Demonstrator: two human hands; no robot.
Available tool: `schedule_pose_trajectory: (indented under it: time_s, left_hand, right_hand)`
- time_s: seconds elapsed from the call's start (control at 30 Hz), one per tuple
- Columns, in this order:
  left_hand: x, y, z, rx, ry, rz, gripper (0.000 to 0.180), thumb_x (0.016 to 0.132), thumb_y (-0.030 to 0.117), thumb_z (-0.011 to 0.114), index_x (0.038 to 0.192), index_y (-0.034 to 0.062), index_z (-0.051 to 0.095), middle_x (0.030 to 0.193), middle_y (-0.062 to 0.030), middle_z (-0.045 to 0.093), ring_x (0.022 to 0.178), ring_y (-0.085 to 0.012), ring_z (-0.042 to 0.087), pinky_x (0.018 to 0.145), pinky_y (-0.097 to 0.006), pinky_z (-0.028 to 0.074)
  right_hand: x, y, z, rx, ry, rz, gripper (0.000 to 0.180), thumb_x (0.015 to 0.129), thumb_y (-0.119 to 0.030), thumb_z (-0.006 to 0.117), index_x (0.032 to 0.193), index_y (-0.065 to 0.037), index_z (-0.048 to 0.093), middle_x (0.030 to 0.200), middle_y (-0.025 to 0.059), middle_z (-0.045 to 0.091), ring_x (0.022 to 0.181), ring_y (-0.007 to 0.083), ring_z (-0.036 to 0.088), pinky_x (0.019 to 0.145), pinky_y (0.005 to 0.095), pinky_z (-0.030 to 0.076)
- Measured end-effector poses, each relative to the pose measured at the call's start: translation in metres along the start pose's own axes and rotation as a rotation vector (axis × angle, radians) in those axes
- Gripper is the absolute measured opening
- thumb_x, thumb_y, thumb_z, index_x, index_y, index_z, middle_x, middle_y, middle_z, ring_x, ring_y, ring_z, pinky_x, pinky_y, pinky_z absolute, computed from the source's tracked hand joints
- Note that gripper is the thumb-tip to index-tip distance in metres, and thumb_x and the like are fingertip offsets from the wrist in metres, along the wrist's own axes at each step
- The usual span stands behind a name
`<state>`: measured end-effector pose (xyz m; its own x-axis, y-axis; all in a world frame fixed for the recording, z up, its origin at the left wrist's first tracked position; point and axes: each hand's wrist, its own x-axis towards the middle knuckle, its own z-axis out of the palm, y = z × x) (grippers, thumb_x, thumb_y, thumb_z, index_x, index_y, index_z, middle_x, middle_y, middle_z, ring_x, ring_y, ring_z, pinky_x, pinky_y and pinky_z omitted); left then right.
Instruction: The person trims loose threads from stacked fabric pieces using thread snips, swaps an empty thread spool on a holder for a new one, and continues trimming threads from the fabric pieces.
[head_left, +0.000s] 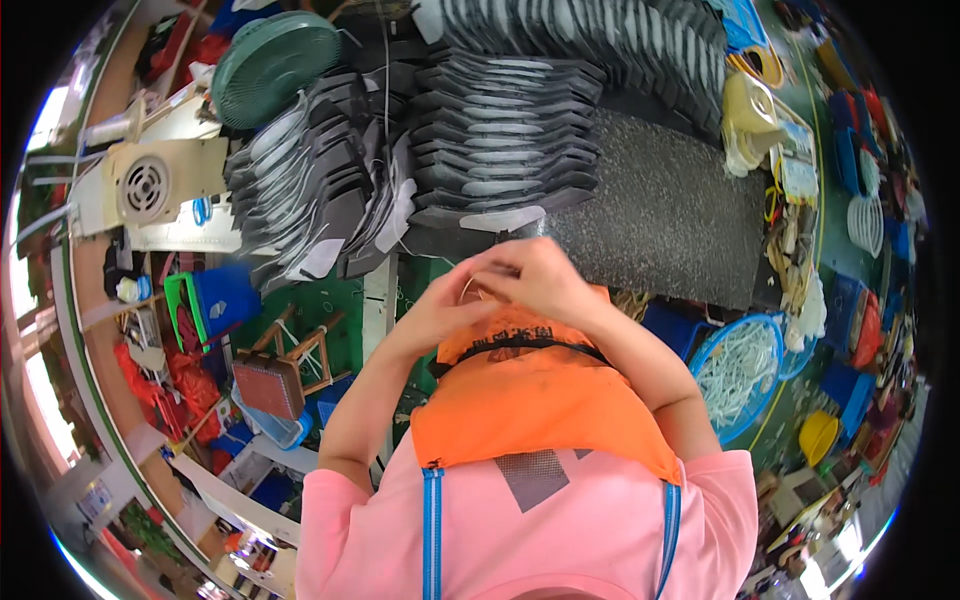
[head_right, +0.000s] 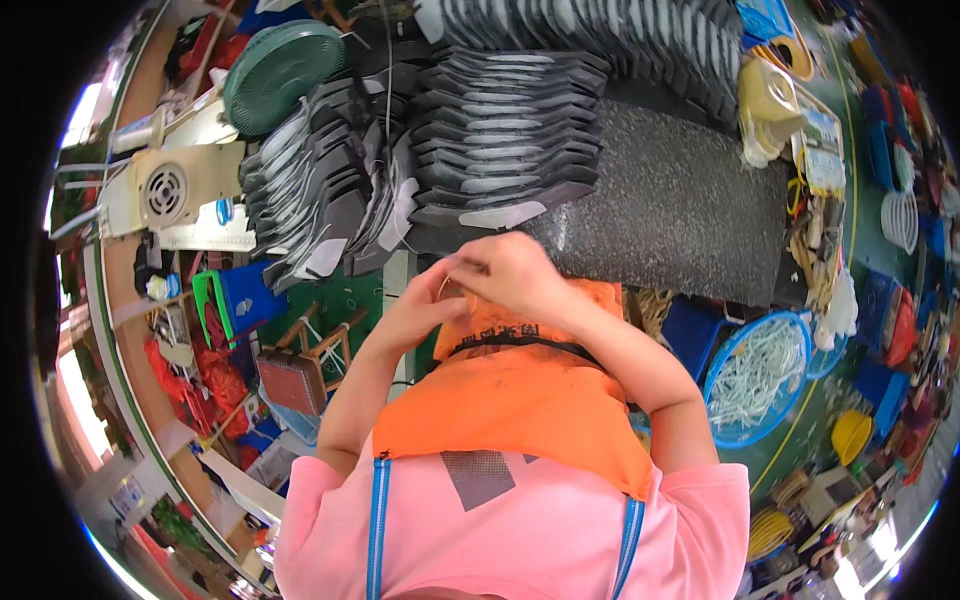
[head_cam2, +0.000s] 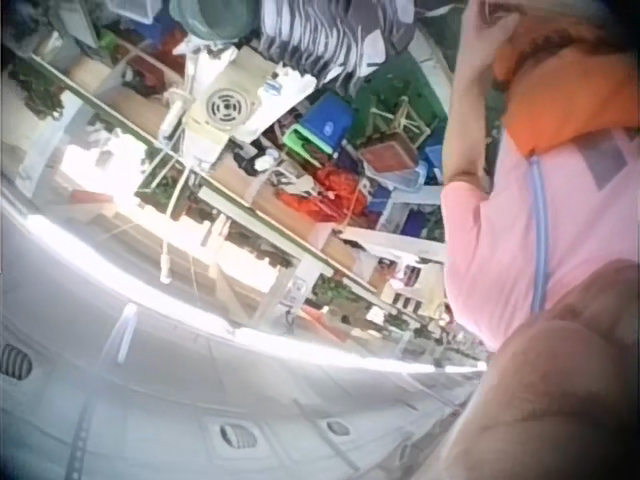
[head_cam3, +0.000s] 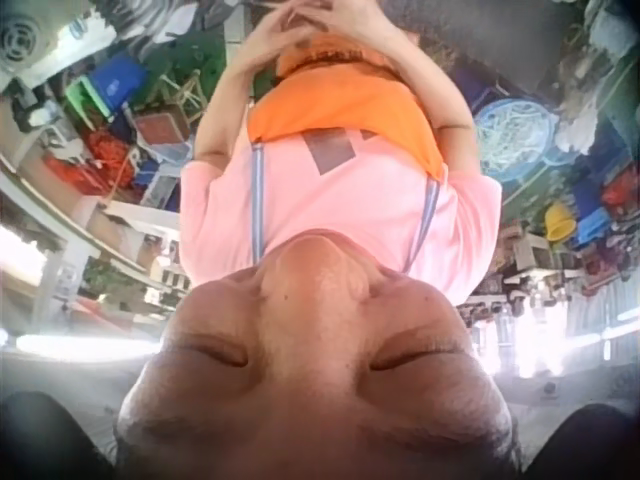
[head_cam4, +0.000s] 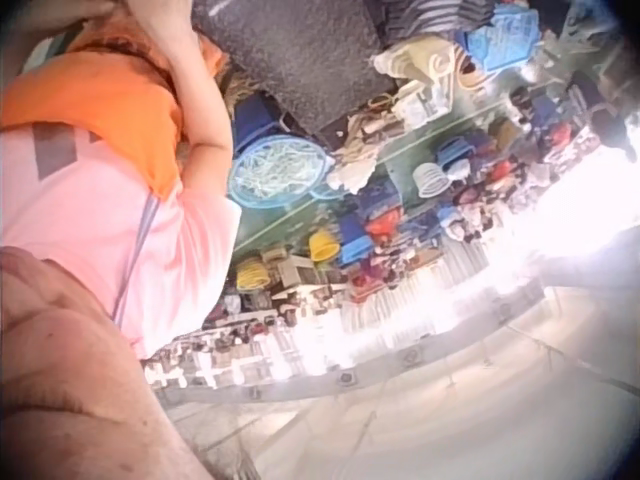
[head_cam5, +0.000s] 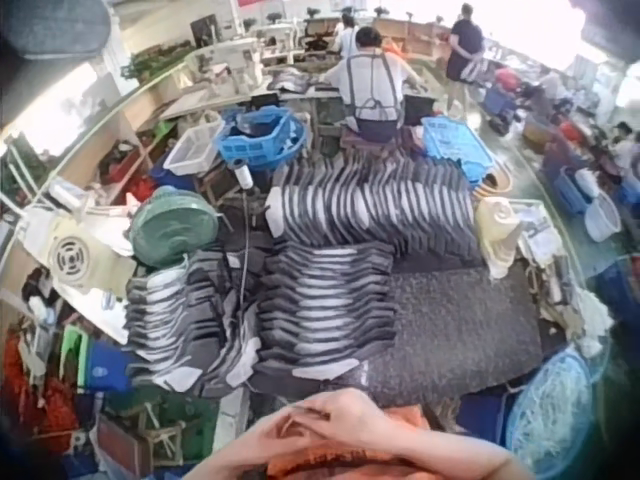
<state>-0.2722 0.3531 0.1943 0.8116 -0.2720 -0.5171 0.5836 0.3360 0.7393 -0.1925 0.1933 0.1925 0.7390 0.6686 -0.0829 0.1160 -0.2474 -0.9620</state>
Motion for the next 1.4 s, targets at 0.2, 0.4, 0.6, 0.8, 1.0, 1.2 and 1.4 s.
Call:
schedule_pose_trajectory:
  time_s: [0.2, 0.4, 0.6, 0.8, 1.0, 1.2, 1.4]
  left_hand:
    - [0.024, -0.004, -0.045, 0.475, 0.073, -0.057, 0.011, 0.084, 0.01, 0.061, 0.086, 0.0, 0.065, 0.067, 0.0038, 0.058, 0.059, -0.0012, 0.046, 0.053, -0.018, 0.035]
    - [0.083, -0.025, -0.104, 0.536, 0.105, 0.012, 0.02, 0.085, 0.008, 0.057, 0.103, 0.0005, 0.063, 0.064, 0.0019, 0.058, 0.058, -0.0034, 0.049, 0.054, -0.018, 0.034]
    - [0.101, -0.036, -0.121, 0.726, 0.176, 0.061, 0.032, 0.085, 0.007, 0.055, 0.117, 0.0065, 0.056, 0.064, 0.0017, 0.057, 0.058, -0.0038, 0.047, 0.055, -0.02, 0.034]
    - [0.106, -0.036, -0.127, 0.861, 0.233, 0.093, 0.03, 0.083, 0.006, 0.055, 0.113, 0.0071, 0.056, 0.061, -0.002, 0.055, 0.057, -0.0098, 0.051, 0.055, -0.025, 0.038]
    - [0.084, -0.005, -0.123, 1.029, 0.153, -0.007, 0.048, 0.078, 0.008, 0.06, 0.125, 0.011, 0.047, 0.072, -0.0078, 0.062, 0.068, -0.0193, 0.061, 0.064, -0.032, 0.045]
    - [0.071, 0.034, -0.065, 0.826, -0.367, 0.286, 0.076, 0.075, 0.011, 0.067, 0.14, 0.0055, 0.026, 0.103, -0.014, 0.059, 0.095, -0.0221, 0.058, 0.087, -0.032, 0.043]
    - [0.077, 0.027, -0.086, 0.168, -0.122, -0.2, 0.023, 0.091, 0.023, 0.053, 0.096, 0.0019, 0.061, 0.054, 0.0101, 0.027, 0.046, -0.0003, 0.018, 0.041, -0.02, 0.014]
  right_hand:
    - [-0.011, 0.027, -0.013, 0.132, 0.008, 0.439, 0.016, 0.077, -0.013, 0.063, 0.083, 0.002, 0.066, 0.071, 0.0075, 0.065, 0.065, 0.0095, 0.059, 0.063, 0.0247, 0.046]
    - [-0.003, 0.12, -0.005, 0.077, 0.448, 0.486, 0.015, 0.074, -0.016, 0.065, 0.077, -0.001, 0.068, 0.072, 0.0067, 0.067, 0.067, 0.0119, 0.06, 0.066, 0.0263, 0.046]
    - [-0.002, 0.137, -0.022, -0.183, 0.6, 0.541, 0.017, 0.074, -0.018, 0.066, 0.081, -0.003, 0.067, 0.074, 0.0099, 0.066, 0.069, 0.0209, 0.063, 0.065, 0.0304, 0.047]
    - [0.013, 0.143, -0.028, -0.456, 0.562, 0.437, 0.018, 0.077, -0.018, 0.066, 0.087, -0.003, 0.066, 0.08, 0.0103, 0.066, 0.071, 0.0209, 0.063, 0.067, 0.0292, 0.048]
    - [0.003, 0.121, -0.042, -0.185, 0.426, 0.496, 0.018, 0.076, -0.016, 0.064, 0.087, -0.003, 0.067, 0.077, 0.0106, 0.066, 0.073, 0.0209, 0.064, 0.069, 0.0314, 0.048]
    - [0.021, 0.034, -0.028, 0.02, 0.096, 0.365, 0.018, 0.076, -0.013, 0.063, 0.088, 0.001, 0.066, 0.077, 0.0102, 0.067, 0.075, 0.0136, 0.061, 0.073, 0.0265, 0.047]
    - [0.007, 0.08, -0.062, -0.03, 0.492, 0.465, 0.016, 0.078, -0.011, 0.06, 0.086, 0.001, 0.065, 0.076, 0.0068, 0.068, 0.075, 0.011, 0.061, 0.074, 0.0254, 0.046]
